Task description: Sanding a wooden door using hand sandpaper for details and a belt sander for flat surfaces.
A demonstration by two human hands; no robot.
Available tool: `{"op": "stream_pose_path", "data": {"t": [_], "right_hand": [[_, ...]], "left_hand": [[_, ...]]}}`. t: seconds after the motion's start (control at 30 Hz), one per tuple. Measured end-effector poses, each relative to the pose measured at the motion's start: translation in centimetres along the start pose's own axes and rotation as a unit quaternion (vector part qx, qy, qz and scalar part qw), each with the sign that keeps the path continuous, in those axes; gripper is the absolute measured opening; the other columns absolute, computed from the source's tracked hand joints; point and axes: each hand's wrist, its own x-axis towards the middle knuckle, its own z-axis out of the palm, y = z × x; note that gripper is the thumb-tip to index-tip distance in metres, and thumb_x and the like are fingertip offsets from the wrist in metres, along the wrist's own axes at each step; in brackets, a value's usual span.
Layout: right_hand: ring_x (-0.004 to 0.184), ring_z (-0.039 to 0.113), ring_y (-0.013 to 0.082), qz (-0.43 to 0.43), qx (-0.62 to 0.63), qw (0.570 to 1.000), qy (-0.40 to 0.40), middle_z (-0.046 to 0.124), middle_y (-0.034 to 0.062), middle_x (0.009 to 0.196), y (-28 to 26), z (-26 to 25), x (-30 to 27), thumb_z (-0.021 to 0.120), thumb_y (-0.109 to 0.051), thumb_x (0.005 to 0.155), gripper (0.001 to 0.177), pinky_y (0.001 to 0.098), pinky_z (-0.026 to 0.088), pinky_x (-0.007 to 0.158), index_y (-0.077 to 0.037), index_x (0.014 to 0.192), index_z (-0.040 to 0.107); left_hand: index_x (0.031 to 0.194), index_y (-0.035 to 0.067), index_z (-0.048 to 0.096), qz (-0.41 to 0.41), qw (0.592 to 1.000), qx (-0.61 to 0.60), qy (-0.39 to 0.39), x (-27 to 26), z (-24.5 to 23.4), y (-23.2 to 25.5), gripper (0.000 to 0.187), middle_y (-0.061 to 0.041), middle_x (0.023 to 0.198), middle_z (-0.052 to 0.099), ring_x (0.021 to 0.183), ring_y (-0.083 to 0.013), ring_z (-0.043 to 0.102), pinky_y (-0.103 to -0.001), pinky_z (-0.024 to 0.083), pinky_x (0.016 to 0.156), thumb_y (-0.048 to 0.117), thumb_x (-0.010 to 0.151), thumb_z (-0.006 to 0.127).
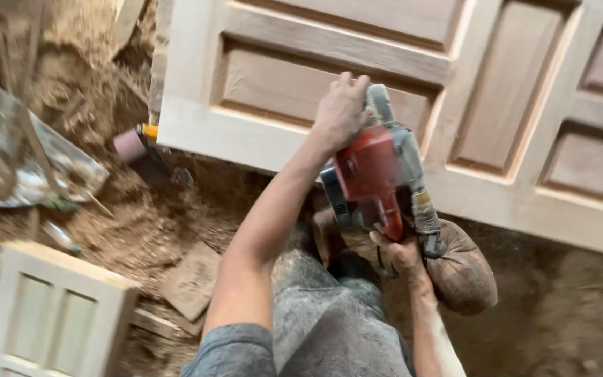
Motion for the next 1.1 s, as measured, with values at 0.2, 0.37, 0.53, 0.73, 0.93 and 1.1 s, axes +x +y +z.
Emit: {"op": "stream_pose_path", "data": {"t": [0.2, 0.37, 0.53, 0.73, 0.93, 1.1], "right_hand": [[0.103, 0.069, 0.0303, -0.011, -0.045, 0.997, -0.054, 0.07, 0.0173, 0.102, 1.6, -4.7, 2.4, 0.102, -0.021, 0.065, 0.058, 0.0506, 0.049, 0.098, 0.003, 0.108, 0.071], [0.08, 0.069, 0.0315, 0.036, 0.221, 0.956, -0.189, 0.07, 0.0214, 0.089, -9.5, -7.7, -5.7, 0.071, 0.002, 0.08, 0.052, 0.0442, 0.056, 0.085, -0.001, 0.13, 0.056], [0.084, 0.062, 0.0276, 0.05, 0.284, 0.93, -0.23, 0.057, 0.0093, 0.098, -12.1, -10.3, -8.0, 0.069, 0.01, 0.078, 0.063, 0.0482, 0.052, 0.081, -0.018, 0.131, 0.049], [0.086, 0.06, 0.0271, -0.005, 0.202, 0.935, -0.292, 0.06, 0.0135, 0.093, -9.1, -14.6, -4.7, 0.073, -0.001, 0.083, 0.042, 0.0436, 0.05, 0.088, -0.004, 0.12, 0.055], [0.078, 0.061, 0.029, 0.051, 0.259, 0.904, -0.336, 0.059, 0.0156, 0.087, -5.8, -19.0, -3.1, 0.063, 0.0, 0.085, 0.024, 0.0401, 0.051, 0.073, 0.0, 0.107, 0.055], [0.077, 0.057, 0.032, 0.027, 0.274, 0.916, -0.291, 0.051, 0.0163, 0.086, -3.4, -18.9, -3.7, 0.062, 0.0, 0.082, 0.016, 0.0418, 0.056, 0.064, 0.003, 0.097, 0.056]], "left_hand": [[0.105, 0.022, 0.059, -0.072, 0.994, -0.028, 0.072, 5.2, 6.8, -2.0, 0.065, -0.008, 0.117, 0.05, 0.096, -0.0411, 0.073, -0.058, 0.067, 0.077, 0.032, 0.053, 0.097], [0.099, 0.009, 0.075, -0.002, 0.996, -0.061, -0.065, -0.2, -0.8, 3.4, 0.026, -0.014, 0.106, 0.073, 0.097, -0.0328, 0.075, -0.044, 0.063, 0.078, 0.001, 0.075, 0.072], [0.091, 0.01, 0.073, -0.057, 0.984, -0.091, -0.139, -1.9, -4.3, 8.2, 0.007, -0.001, 0.088, 0.072, 0.08, -0.0168, 0.071, -0.03, 0.064, 0.07, 0.006, 0.09, 0.066], [0.109, 0.012, 0.075, -0.111, 0.981, -0.126, -0.095, -0.1, -3.4, 11.6, 0.021, -0.001, 0.104, 0.075, 0.091, -0.0192, 0.076, -0.033, 0.066, 0.074, 0.006, 0.097, 0.058], [0.112, 0.005, 0.069, -0.107, 0.985, -0.076, -0.116, -2.3, -7.0, 15.2, 0.018, -0.001, 0.094, 0.07, 0.075, -0.0091, 0.073, -0.021, 0.068, 0.067, 0.007, 0.095, 0.063], [0.1, 0.017, 0.075, -0.103, 0.988, -0.072, -0.087, -1.7, -6.1, 15.4, 0.015, 0.006, 0.094, 0.07, 0.087, -0.0075, 0.071, -0.026, 0.066, 0.067, 0.007, 0.095, 0.065]]}}
